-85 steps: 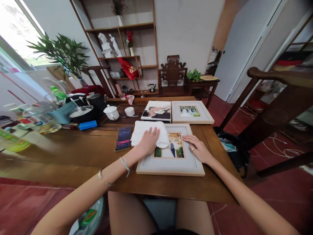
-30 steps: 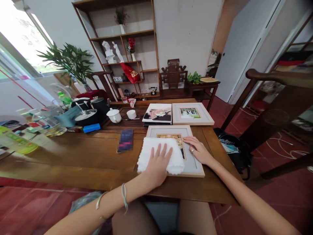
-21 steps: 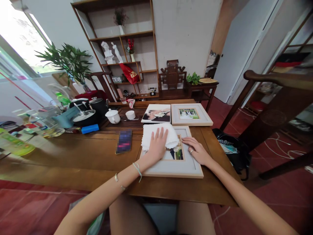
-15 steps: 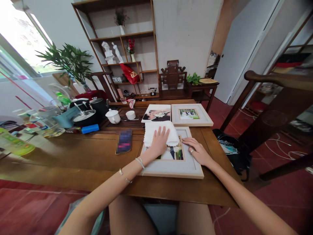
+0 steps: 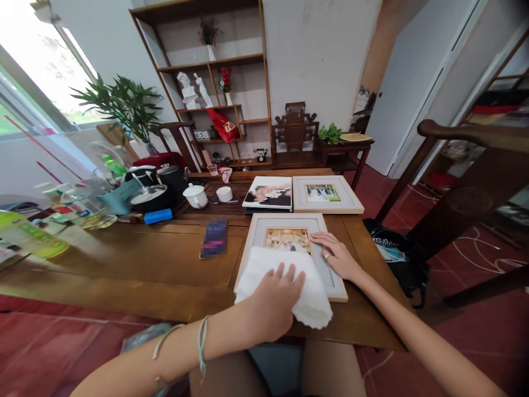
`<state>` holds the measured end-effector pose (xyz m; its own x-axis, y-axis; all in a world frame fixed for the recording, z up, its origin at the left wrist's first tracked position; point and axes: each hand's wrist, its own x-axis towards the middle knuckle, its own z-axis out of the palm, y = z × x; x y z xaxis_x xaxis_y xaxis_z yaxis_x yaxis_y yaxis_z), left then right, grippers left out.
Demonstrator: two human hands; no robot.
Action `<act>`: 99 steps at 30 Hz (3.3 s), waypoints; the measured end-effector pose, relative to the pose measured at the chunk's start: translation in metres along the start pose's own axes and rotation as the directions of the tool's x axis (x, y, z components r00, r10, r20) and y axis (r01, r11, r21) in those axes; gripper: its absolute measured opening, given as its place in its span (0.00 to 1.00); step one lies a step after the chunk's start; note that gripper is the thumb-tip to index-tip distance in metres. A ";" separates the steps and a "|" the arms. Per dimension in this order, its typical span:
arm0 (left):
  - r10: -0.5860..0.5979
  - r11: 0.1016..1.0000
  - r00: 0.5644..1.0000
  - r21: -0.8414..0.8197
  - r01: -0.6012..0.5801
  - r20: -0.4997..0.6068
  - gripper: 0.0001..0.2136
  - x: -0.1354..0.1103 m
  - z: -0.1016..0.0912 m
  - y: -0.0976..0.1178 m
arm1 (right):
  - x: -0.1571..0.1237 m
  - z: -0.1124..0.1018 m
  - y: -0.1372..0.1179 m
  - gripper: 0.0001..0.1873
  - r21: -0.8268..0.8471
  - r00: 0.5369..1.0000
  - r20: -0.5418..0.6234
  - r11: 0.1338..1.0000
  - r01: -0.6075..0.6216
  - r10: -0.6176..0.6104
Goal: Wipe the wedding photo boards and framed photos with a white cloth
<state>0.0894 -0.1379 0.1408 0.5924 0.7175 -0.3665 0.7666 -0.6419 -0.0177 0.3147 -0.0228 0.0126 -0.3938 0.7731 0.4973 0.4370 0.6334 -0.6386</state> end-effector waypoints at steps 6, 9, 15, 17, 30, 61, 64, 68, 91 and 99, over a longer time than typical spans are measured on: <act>0.002 0.995 1.000 -0.098 -0.002 -0.003 0.35 0.011 -0.001 -0.006 | 0.000 0.001 0.000 0.25 0.000 1.000 -0.007 1.000 -0.005 0.005; -0.077 0.991 0.997 -0.110 0.074 -0.024 0.36 0.032 0.004 -0.010 | 0.000 0.001 0.000 0.24 0.002 1.000 -0.016 1.000 -0.001 0.001; -0.308 0.950 0.905 -0.036 0.311 -0.294 0.35 0.089 0.013 -0.029 | 0.002 0.001 -0.001 0.23 -0.015 0.999 -0.011 0.999 0.032 -0.033; -0.331 0.937 0.865 -0.028 0.347 -0.376 0.34 0.106 0.014 -0.037 | 0.002 0.001 -0.002 0.23 -0.024 0.999 -0.006 0.999 0.036 -0.036; -0.171 0.975 0.969 0.112 0.193 -0.178 0.31 0.072 0.012 -0.001 | 0.002 -0.001 -0.006 0.22 0.005 1.000 -0.007 1.000 0.012 -0.012; -0.265 0.945 0.901 0.095 0.314 -0.344 0.32 0.101 0.015 -0.030 | 0.001 0.001 -0.001 0.22 -0.014 1.000 -0.014 1.000 0.019 -0.019; -0.269 0.950 0.925 0.085 0.301 -0.268 0.31 0.088 0.015 -0.016 | 0.001 0.000 -0.001 0.23 -0.007 1.000 -0.014 1.000 0.016 -0.016; -0.224 0.961 0.950 0.115 0.253 -0.215 0.30 0.065 0.025 0.005 | 0.001 0.000 -0.004 0.23 0.004 1.000 -0.012 1.000 0.001 -0.001; -0.125 0.991 0.915 -0.090 0.098 -0.383 0.25 0.093 -0.002 -0.039 | 0.003 -0.001 -0.009 0.16 -0.001 1.000 -0.009 1.000 0.022 -0.022; 0.016 1.000 0.887 -0.010 -0.024 -0.462 0.29 0.127 -0.003 -0.044 | 0.002 0.001 -0.006 0.16 -0.040 0.997 -0.042 0.997 -0.066 0.065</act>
<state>0.1313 -0.0174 0.0984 0.6524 0.7507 0.1041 0.7548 -0.6560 0.0001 0.3109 -0.0253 0.0166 -0.3301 0.8132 0.4793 0.4942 0.5815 -0.6463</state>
